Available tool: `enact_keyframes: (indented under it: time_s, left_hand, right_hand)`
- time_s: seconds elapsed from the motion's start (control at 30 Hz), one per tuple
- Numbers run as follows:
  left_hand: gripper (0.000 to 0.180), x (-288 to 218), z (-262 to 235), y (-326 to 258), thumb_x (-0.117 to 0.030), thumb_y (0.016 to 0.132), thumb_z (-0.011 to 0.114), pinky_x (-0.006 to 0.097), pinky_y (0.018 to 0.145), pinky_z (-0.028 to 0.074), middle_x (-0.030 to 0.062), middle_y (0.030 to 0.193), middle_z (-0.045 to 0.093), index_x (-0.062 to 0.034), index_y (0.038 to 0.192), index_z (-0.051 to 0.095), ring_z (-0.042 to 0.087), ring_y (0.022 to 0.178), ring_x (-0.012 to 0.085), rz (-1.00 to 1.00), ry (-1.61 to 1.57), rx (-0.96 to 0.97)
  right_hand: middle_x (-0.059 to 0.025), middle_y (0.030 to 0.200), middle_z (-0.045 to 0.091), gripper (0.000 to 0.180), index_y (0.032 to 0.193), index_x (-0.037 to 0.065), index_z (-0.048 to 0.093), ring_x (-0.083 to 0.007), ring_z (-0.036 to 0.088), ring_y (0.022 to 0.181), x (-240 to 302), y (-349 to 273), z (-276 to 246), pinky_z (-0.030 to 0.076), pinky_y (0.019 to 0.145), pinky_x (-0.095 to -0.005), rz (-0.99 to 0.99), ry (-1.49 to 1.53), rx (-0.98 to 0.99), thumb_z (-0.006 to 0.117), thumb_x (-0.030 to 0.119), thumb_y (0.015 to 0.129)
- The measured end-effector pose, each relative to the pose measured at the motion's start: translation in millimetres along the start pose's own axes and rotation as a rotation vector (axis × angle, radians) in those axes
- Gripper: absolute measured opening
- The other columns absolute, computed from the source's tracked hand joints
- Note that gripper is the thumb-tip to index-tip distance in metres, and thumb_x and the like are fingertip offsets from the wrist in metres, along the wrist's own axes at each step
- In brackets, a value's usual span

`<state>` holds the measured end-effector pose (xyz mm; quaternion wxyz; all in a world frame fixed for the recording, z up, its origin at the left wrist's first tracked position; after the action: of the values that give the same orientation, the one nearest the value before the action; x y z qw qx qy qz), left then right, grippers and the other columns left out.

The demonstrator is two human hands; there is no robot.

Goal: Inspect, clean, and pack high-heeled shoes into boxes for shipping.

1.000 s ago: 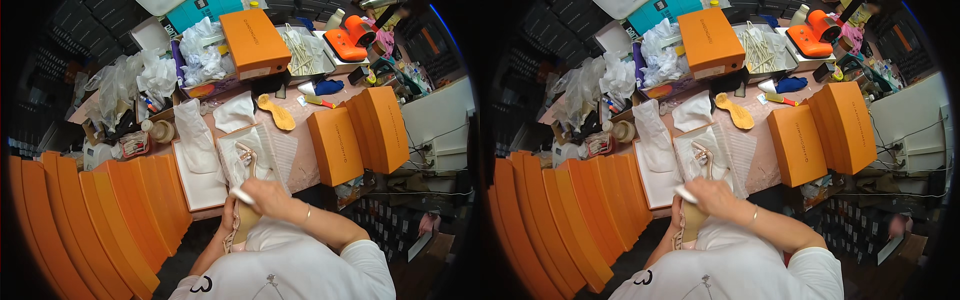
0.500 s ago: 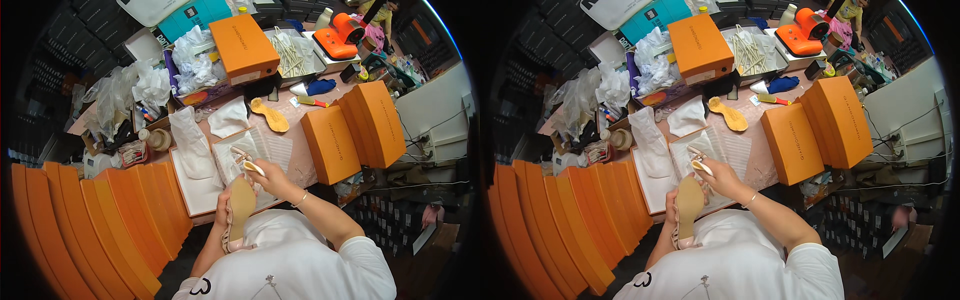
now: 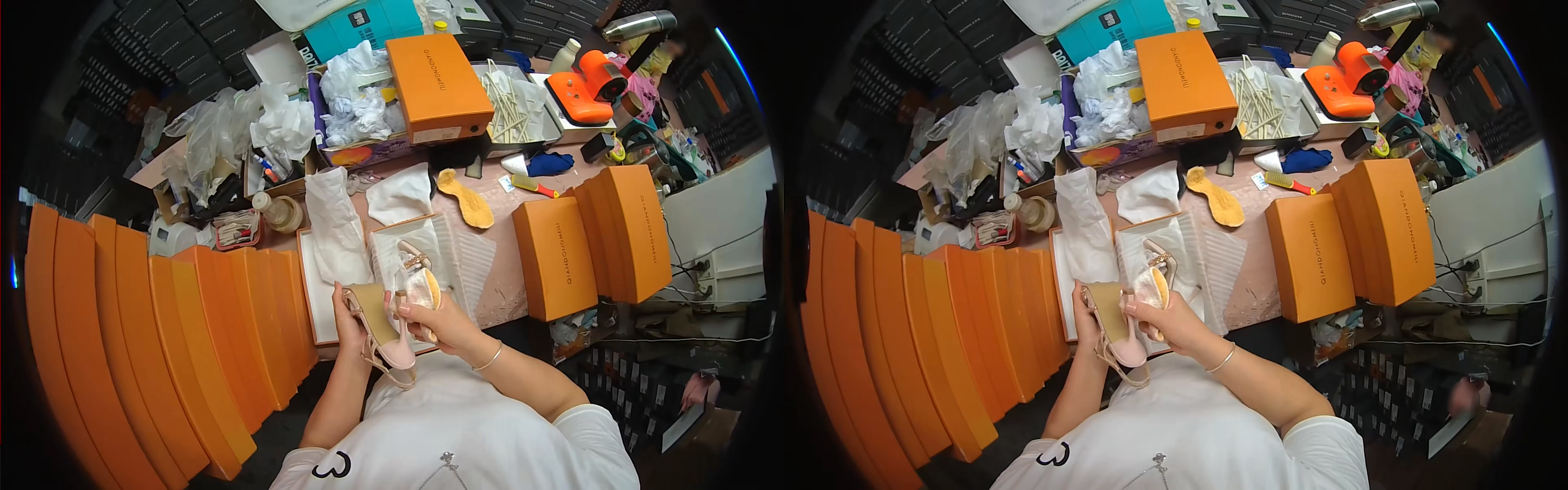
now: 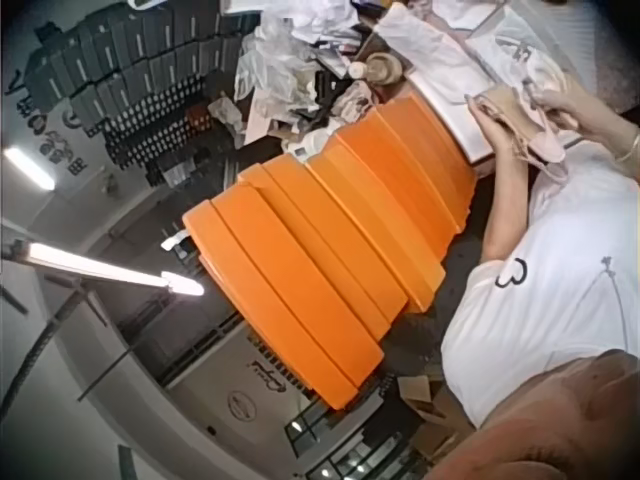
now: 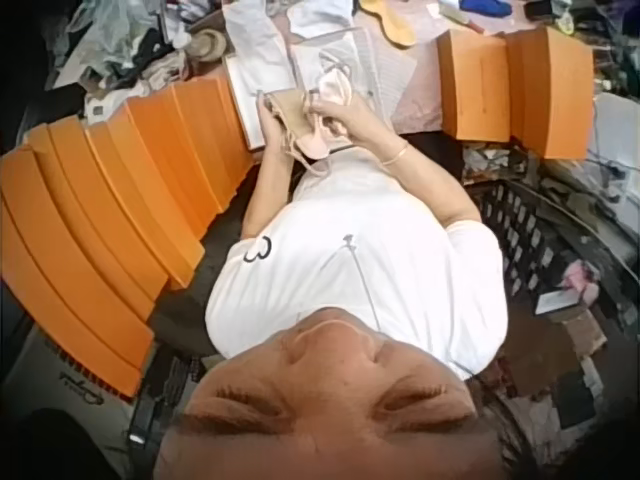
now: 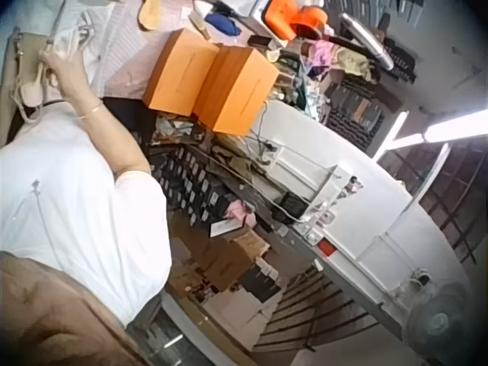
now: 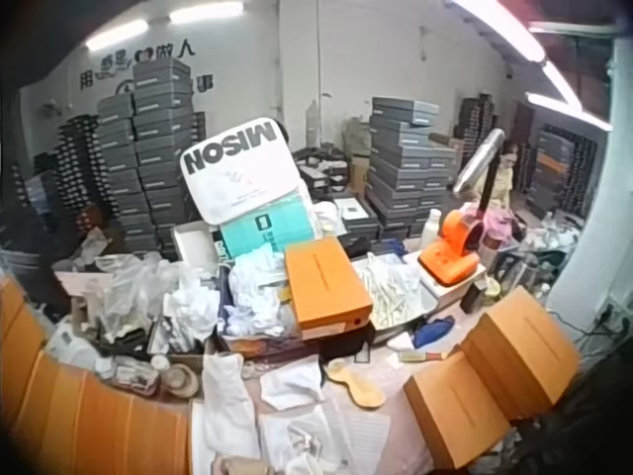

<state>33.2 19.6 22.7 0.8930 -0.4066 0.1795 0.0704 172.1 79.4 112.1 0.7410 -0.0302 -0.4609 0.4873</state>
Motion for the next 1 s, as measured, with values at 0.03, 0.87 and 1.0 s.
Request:
enact_keyframes:
  time_s: [0.03,0.87,1.0]
  left_hand:
    - [0.051,-4,1,-9,-0.055,0.09,0.051,0.041,0.08,0.056,0.0131,0.088,0.059,-0.0041,0.098,0.053,0.062,0.084,0.0258,0.025,0.008,-0.035]
    - [0.082,-45,104,-130,-0.045,0.08,0.071,0.046,0.104,0.033,0.0211,0.134,0.044,-0.0041,0.141,0.034,0.044,0.124,0.0351,1.412,1.485,0.624]
    - [0.082,-3,109,-106,-0.039,0.079,0.073,0.041,0.1,0.038,0.0227,0.13,0.045,-0.0018,0.141,0.033,0.048,0.118,0.0376,1.279,1.32,0.814]
  right_hand:
    - [-0.0017,0.077,0.058,0.031,0.11,0.003,0.056,-0.0068,0.05,0.053,1,0,2,0.037,0.043,-0.0206,0.021,0.007,0.035,0.068,0.019,0.086]
    - [-0.0036,0.081,0.061,0.023,0.108,0.008,0.056,-0.0134,0.061,0.068,-3,-8,-51,0.055,0.059,-0.0315,0.014,0.692,-0.177,0.063,0.019,0.088]
    - [-0.0032,0.083,0.063,0.017,0.101,0.009,0.059,-0.0156,0.065,0.072,-4,-11,-16,0.056,0.06,-0.0314,0.027,0.66,-0.386,0.062,0.02,0.09]
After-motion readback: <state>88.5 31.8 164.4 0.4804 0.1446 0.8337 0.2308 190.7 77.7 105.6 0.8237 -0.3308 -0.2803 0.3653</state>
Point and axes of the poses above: each hand's wrist, its own y-axis towards the middle knuckle, its own z-axis out of the palm, x = y × z, the point moved 6 cm from there along y, towards the middle knuckle
